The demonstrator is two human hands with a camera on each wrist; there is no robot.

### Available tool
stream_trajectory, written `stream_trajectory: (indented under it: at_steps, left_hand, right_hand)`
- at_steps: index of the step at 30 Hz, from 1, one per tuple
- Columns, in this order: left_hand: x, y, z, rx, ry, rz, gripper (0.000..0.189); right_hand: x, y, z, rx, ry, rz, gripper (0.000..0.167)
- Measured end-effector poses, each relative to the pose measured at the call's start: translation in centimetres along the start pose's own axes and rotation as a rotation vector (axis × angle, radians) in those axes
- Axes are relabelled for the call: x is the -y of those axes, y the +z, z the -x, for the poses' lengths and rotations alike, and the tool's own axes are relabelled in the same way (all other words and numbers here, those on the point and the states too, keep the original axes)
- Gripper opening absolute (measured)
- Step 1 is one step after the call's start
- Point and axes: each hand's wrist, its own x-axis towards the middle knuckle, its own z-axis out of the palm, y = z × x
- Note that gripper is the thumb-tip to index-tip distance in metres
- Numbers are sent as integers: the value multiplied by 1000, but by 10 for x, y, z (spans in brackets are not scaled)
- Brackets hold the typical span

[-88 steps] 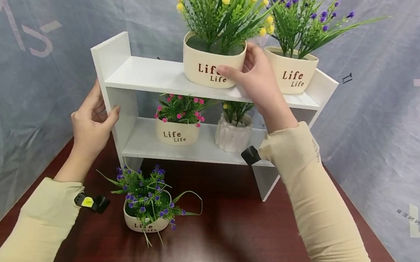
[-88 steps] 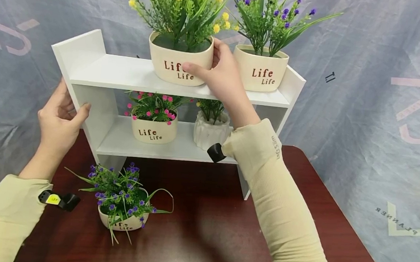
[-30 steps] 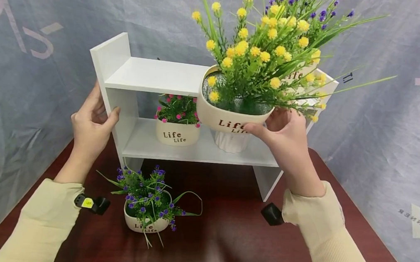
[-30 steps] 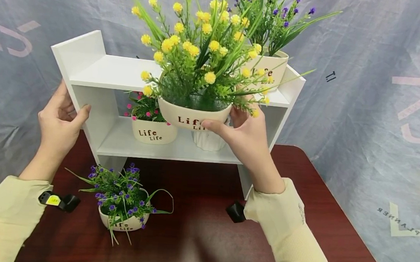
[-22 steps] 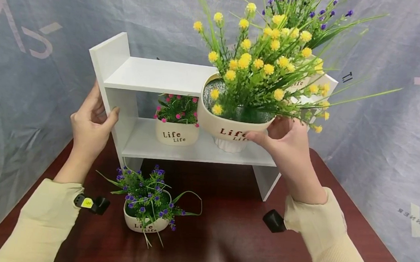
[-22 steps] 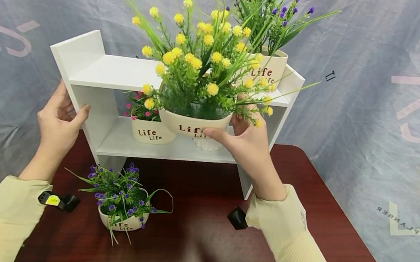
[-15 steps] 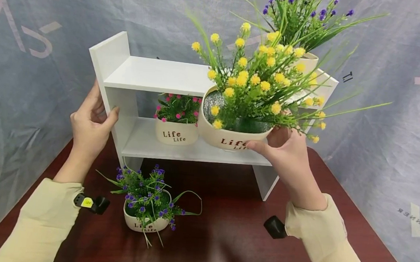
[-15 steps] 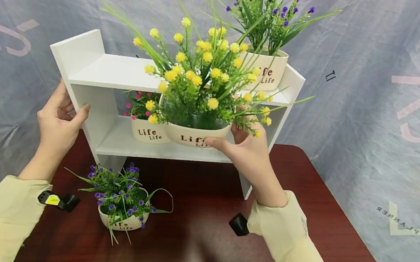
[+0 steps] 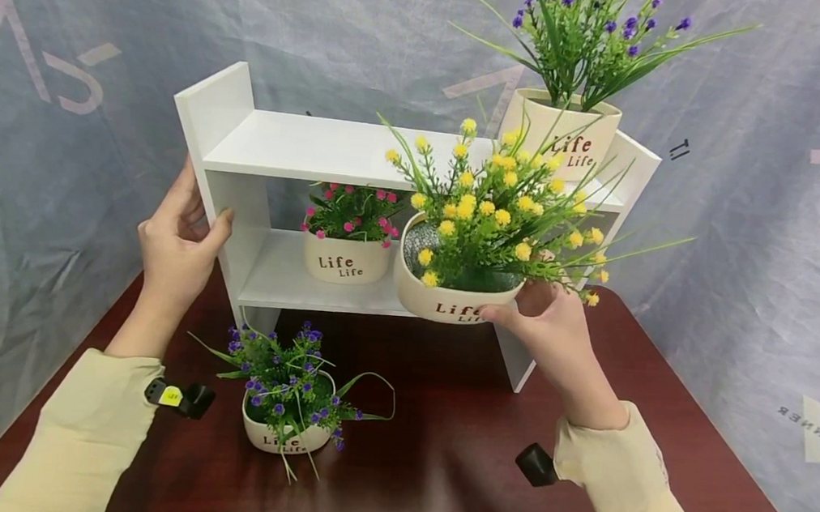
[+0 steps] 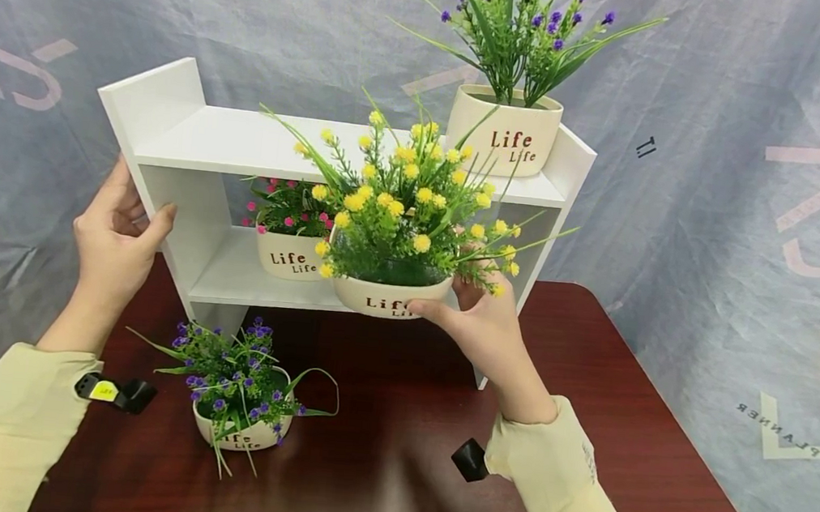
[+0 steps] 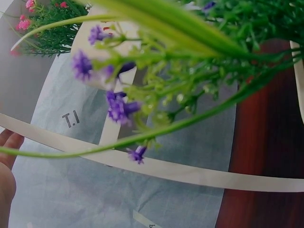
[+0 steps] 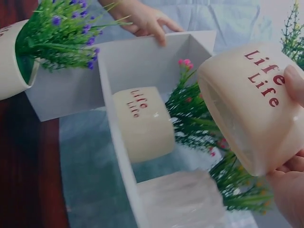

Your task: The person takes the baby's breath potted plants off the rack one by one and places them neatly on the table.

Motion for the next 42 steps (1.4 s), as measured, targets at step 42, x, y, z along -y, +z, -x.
stream_trajectory:
  at_steps: [42]
  left_hand:
    - [1,1,1,-3,13,41,68]
  right_hand:
    - [-112,72,19,278,-160,-474,62]
